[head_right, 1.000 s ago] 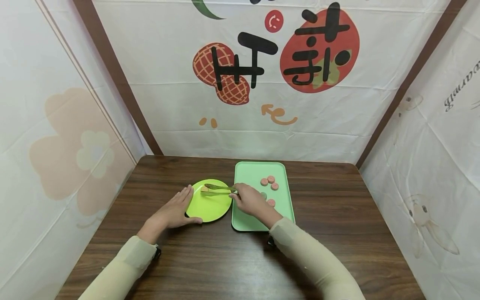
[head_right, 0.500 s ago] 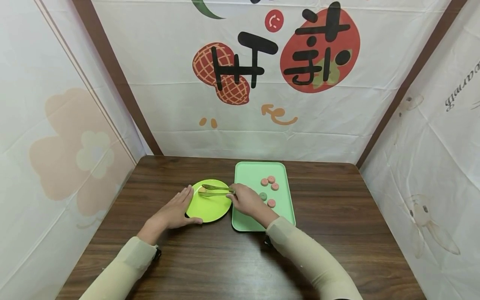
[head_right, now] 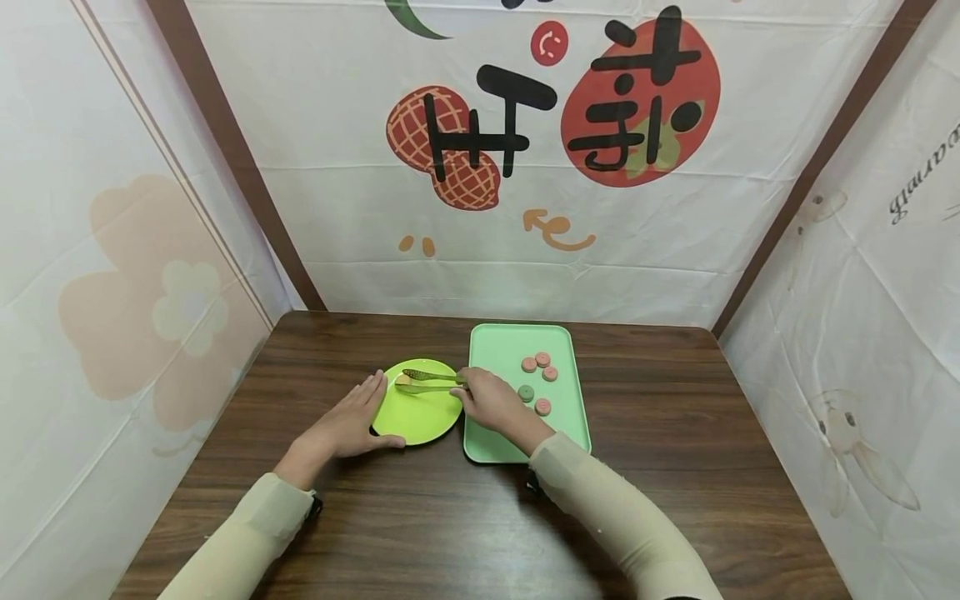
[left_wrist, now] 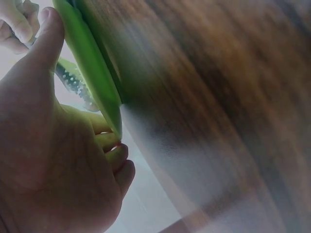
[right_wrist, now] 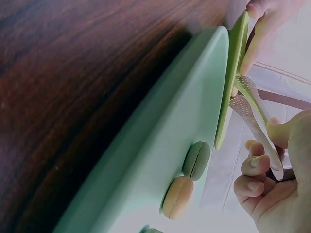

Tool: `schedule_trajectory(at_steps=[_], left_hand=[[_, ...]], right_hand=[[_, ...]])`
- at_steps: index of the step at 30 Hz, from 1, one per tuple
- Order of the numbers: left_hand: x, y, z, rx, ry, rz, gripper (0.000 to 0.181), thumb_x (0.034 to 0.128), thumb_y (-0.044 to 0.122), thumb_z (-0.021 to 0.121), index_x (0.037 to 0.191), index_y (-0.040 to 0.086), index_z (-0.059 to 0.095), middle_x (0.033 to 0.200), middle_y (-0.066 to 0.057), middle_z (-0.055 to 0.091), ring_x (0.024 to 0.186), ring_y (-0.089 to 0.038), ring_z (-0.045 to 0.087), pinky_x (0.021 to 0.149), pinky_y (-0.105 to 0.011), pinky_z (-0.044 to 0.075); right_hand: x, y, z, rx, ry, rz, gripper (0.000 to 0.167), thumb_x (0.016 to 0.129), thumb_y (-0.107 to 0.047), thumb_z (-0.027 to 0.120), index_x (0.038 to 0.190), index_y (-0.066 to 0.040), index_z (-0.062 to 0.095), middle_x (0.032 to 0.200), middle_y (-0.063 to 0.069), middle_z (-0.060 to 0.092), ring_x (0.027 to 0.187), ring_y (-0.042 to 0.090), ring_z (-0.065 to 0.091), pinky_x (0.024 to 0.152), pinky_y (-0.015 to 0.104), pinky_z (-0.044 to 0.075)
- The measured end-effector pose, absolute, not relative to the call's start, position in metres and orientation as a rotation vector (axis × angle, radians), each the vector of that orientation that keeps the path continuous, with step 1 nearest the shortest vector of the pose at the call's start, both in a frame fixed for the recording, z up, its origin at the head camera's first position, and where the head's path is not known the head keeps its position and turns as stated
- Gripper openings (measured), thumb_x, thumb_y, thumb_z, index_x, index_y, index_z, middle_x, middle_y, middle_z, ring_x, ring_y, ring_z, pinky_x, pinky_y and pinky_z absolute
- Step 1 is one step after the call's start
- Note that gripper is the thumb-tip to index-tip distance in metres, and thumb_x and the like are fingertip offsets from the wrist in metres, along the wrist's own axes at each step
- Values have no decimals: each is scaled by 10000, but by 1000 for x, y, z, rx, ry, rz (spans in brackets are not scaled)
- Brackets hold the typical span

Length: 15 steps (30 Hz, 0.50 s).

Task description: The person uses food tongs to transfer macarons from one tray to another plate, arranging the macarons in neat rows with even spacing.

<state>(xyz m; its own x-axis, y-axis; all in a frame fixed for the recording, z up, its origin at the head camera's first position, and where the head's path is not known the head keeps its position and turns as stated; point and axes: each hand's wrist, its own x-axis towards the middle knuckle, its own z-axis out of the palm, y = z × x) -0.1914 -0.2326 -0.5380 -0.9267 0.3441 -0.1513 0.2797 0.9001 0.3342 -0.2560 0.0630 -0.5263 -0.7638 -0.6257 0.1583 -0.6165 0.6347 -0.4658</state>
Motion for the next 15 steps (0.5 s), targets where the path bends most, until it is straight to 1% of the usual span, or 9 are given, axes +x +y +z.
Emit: schedule_trajectory(at_steps=[7,9,12,15], left_hand=[[-192,-233,-537,470,2854,453,1305,900,748,719,1673,-111,114,1764,-296,90,1640,-432,143,1336,-555,179],[-193,-233,-538,471,2853,454,1306,900,751,717,1674,-110,113,1763,-296,91,1639,-433,143,1335,-557,181],[-193,-233,-538,469,2851,449,1309,898,757,714,1674,-110,113,1763,-296,93,1640,-430,143,1336,-554,179],[-193,-233,-537,471,2850,443,1306,899,754,716,1672,-113,119,1761,-299,99,1639,-431,147,1335,-554,182]], right_hand=[[-256,64,-526,-1057,2815,-803,275,1113,-246,630,1249,-16,694,1007,49,693,837,153,647,725,352,570],[-256,64,-525,-1048,2812,-822,263,1113,-239,629,1243,-20,694,1011,50,695,846,158,653,732,360,574],[-255,67,-525,-1034,2801,-883,277,1106,-221,641,1253,7,694,1034,74,709,882,190,685,754,384,595],[-255,71,-525,-1022,2802,-941,260,1101,-210,649,1239,5,696,1052,80,719,919,202,709,766,377,607]])
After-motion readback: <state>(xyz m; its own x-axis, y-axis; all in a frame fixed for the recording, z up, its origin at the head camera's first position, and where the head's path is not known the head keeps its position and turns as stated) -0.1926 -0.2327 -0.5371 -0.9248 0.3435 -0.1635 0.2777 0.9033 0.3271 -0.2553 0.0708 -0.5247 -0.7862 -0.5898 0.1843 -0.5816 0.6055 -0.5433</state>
